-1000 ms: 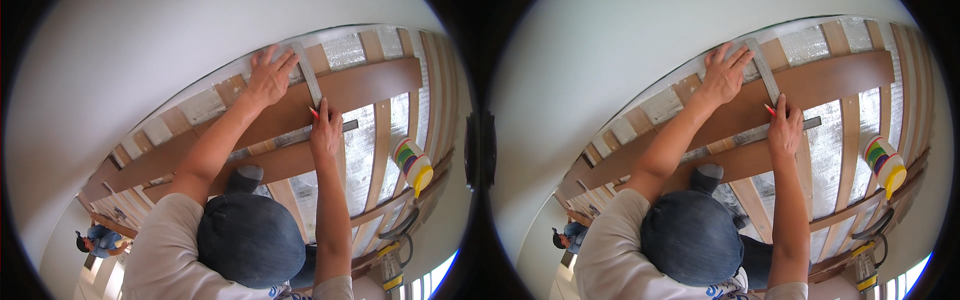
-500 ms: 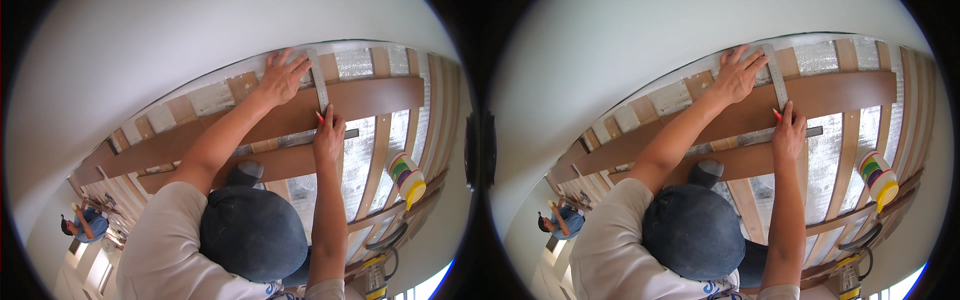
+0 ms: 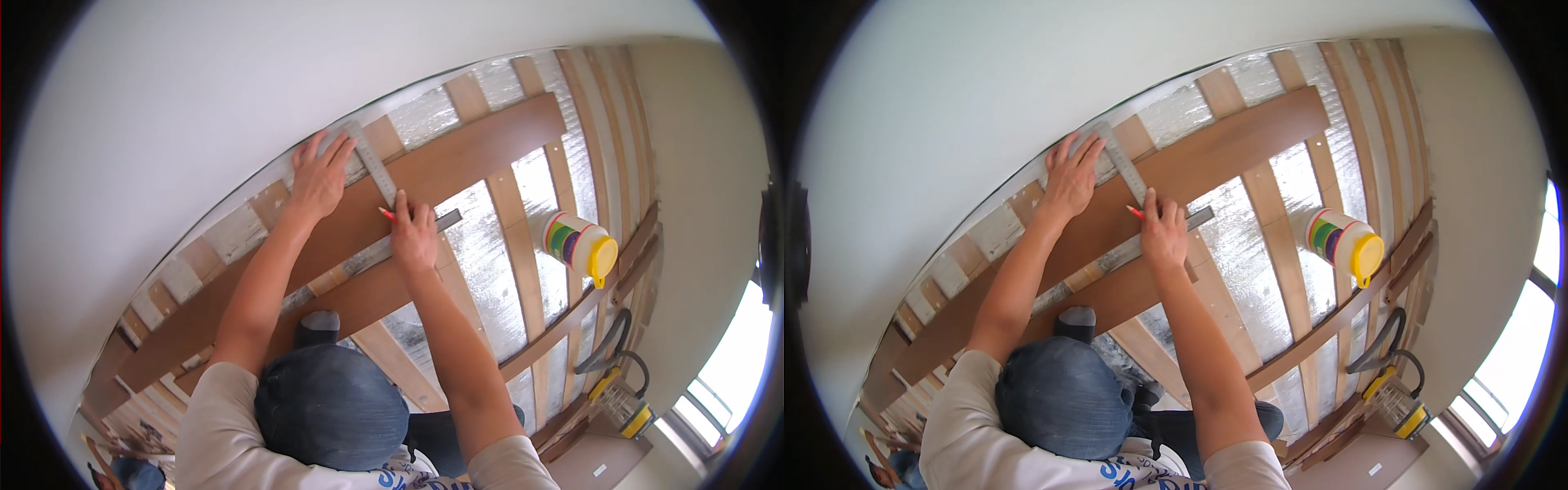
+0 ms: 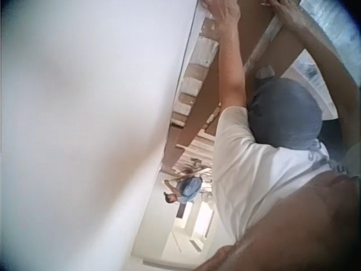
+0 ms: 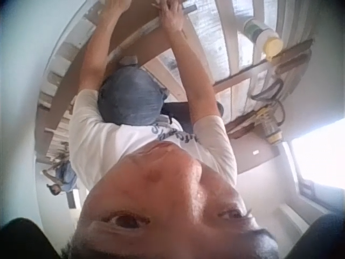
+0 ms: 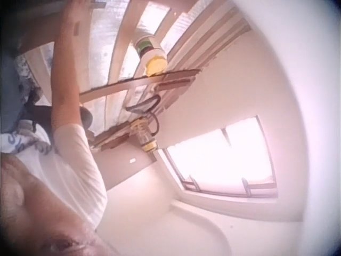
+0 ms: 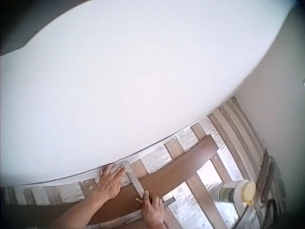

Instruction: The person measures a laminate wood plank using a square ruler and a pencil, then positions and joins the planks together on the floor.

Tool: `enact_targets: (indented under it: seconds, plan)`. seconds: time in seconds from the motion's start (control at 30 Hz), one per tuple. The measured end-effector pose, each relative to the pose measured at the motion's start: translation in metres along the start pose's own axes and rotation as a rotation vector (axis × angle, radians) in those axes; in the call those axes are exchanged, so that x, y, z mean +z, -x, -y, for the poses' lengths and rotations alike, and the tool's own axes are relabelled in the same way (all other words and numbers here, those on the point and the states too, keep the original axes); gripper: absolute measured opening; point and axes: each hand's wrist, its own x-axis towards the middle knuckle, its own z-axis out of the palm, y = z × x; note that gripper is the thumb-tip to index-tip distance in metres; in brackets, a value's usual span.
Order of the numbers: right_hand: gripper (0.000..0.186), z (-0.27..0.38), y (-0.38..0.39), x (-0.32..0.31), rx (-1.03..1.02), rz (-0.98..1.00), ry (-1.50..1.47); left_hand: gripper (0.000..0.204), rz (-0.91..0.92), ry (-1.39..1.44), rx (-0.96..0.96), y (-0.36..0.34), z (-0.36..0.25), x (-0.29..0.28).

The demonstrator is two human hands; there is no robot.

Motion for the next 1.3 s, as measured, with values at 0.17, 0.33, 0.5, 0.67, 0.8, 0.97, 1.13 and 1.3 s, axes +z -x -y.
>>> enact_targets:
  seconds: [0.17, 0.33, 0.5, 0.67, 0.8, 0.97, 1.13, 1.3]
  plan:
    - [0.052, -0.015, 0.006, -0.002, 0.009, 0.07, -0.058, 0.062, -0.033, -0.01, -0.022, 0.002, 0.005, 0.002]
    - [0.044, -0.106, 0.051, -0.008, 0.094, -0.02, -0.098, 0.053, -0.115, -0.074, 0.035, 0.001, 0.004, 0.004]
    - [0.043, -0.182, 0.104, -0.029, 0.326, 0.016, 0.054, 0.057, -0.049, -0.091, 0.077, 0.024, -0.006, -0.033]
    - [0.054, -0.204, 0.112, -0.042, 0.264, 0.378, 0.323, 0.053, 0.026, -0.185, 0.075, 0.113, -0.009, -0.081]
    - [0.058, -0.216, 0.112, -0.037, 0.151, 0.487, 0.316, 0.052, 0.156, -0.335, -0.025, 0.222, -0.007, -0.121]
    - [0.061, -0.216, 0.12, -0.024, 0.102, 0.595, 0.276, 0.052, 0.297, -0.316, -0.298, 0.42, -0.044, -0.197]
    - [0.052, -0.27, 0.077, -0.015, -0.034, 0.479, 0.332, 0.059, 0.334, -0.249, -0.845, 0.568, -0.148, -0.256]
    - [0.075, -0.255, 0.142, 0.008, -0.119, 0.606, 0.3, 0.073, 0.436, -0.306, -1.279, 0.748, -0.278, -0.312]
